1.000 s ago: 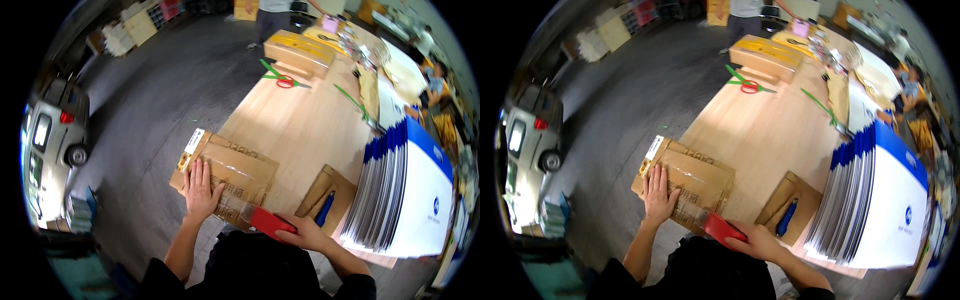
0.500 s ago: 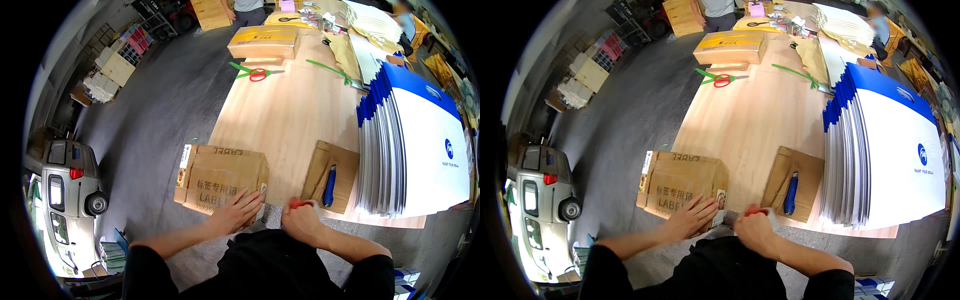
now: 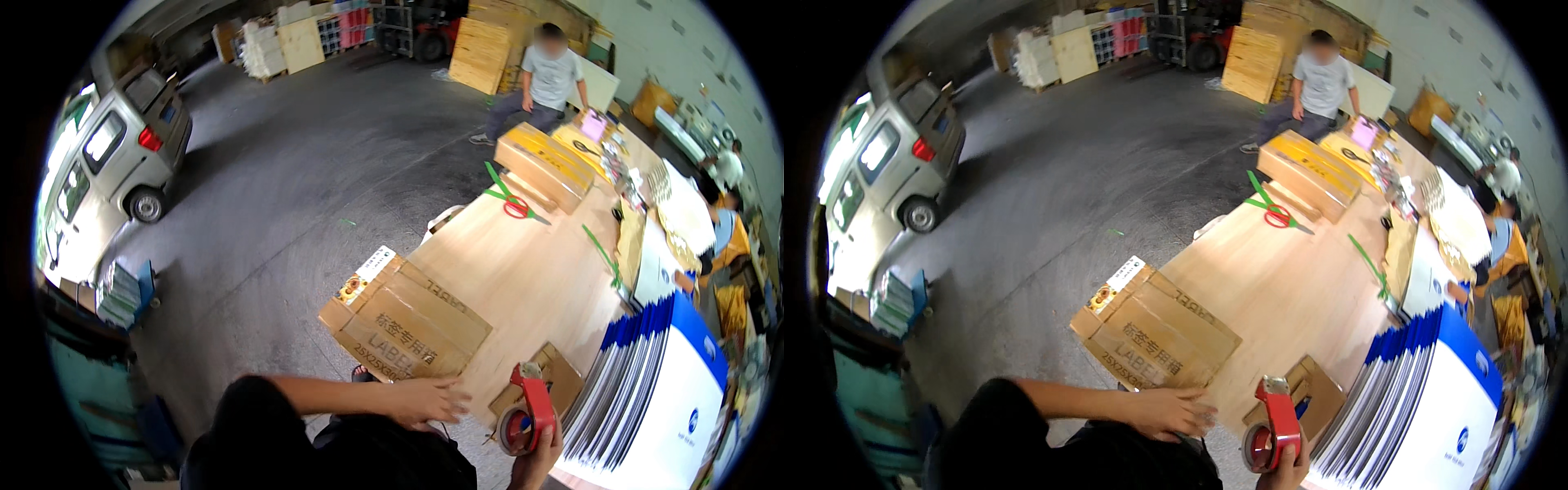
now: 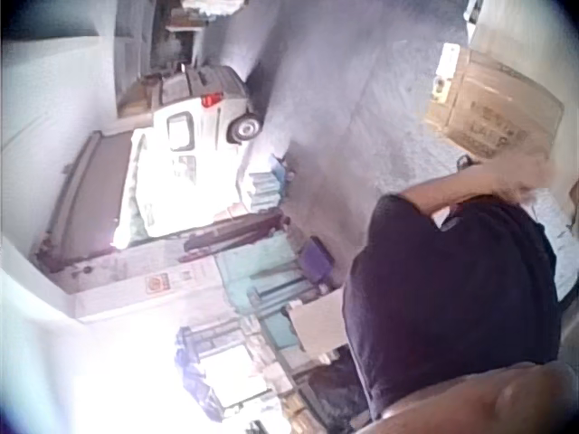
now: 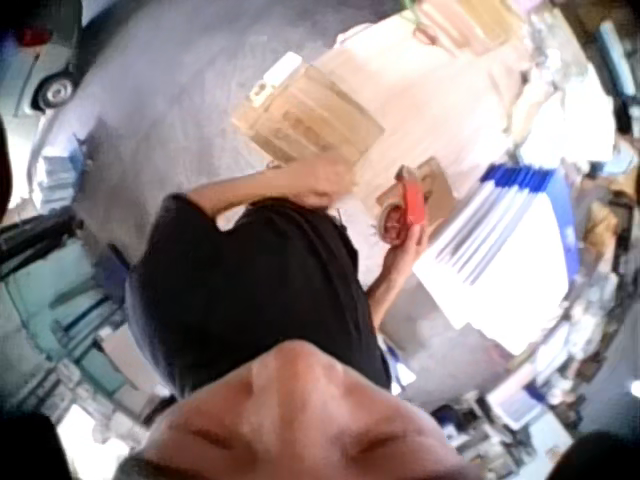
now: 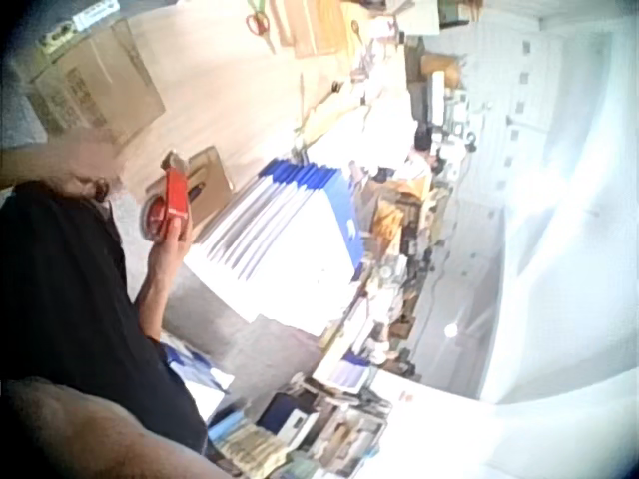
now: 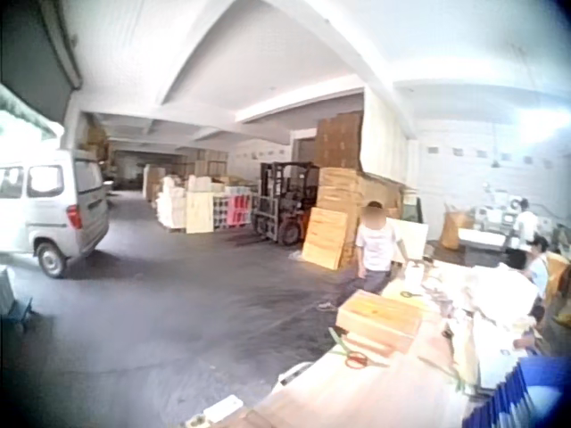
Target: The person assembles a cardboard box, places a stack of paper inside, and seals the box with tape. They then cut a piece of cardboard and place it on top of the sealed box before taping it down.
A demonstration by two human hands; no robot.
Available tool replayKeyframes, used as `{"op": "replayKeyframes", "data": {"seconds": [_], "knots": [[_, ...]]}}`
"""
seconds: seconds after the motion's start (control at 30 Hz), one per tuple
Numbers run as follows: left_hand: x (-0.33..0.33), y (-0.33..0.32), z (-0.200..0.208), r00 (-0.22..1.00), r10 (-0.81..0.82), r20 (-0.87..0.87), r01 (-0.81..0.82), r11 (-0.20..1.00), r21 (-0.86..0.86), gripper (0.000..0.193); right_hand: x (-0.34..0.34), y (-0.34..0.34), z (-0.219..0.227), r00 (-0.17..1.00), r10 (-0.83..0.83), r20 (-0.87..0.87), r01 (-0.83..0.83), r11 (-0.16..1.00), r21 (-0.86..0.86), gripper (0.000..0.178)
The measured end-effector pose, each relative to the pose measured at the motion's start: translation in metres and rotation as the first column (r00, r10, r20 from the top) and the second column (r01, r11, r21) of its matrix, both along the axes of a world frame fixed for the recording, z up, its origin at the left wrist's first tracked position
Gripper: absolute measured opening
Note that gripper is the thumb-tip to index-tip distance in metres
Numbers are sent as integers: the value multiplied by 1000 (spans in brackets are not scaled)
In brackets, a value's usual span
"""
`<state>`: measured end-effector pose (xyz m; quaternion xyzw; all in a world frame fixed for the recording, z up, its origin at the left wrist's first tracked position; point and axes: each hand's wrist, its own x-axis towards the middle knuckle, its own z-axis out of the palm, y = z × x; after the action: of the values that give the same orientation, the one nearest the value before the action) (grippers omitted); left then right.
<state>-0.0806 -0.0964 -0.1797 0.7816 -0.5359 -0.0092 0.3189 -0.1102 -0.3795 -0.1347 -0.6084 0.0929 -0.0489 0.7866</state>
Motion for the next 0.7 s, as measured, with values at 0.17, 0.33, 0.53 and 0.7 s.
{"op": "replayKeyframes", "data": {"seconds": [0.17,0.33,0.53,0.7], "knots": [[0,110,20,146,985,96,-989,146,5,66,12,6,-24,996,-16,-93,25,995,92,38],[-16,122,-19,160,971,179,-976,129,175,84,78,58,-8,997,-58,60,72,958,-276,30],[-9,145,-16,168,976,-139,-984,158,-79,74,132,172,-7,959,137,247,93,672,-734,64],[-62,179,-155,-74,-30,-997,-955,-284,79,72,162,200,-29,828,439,348,326,128,-937,62]]}}
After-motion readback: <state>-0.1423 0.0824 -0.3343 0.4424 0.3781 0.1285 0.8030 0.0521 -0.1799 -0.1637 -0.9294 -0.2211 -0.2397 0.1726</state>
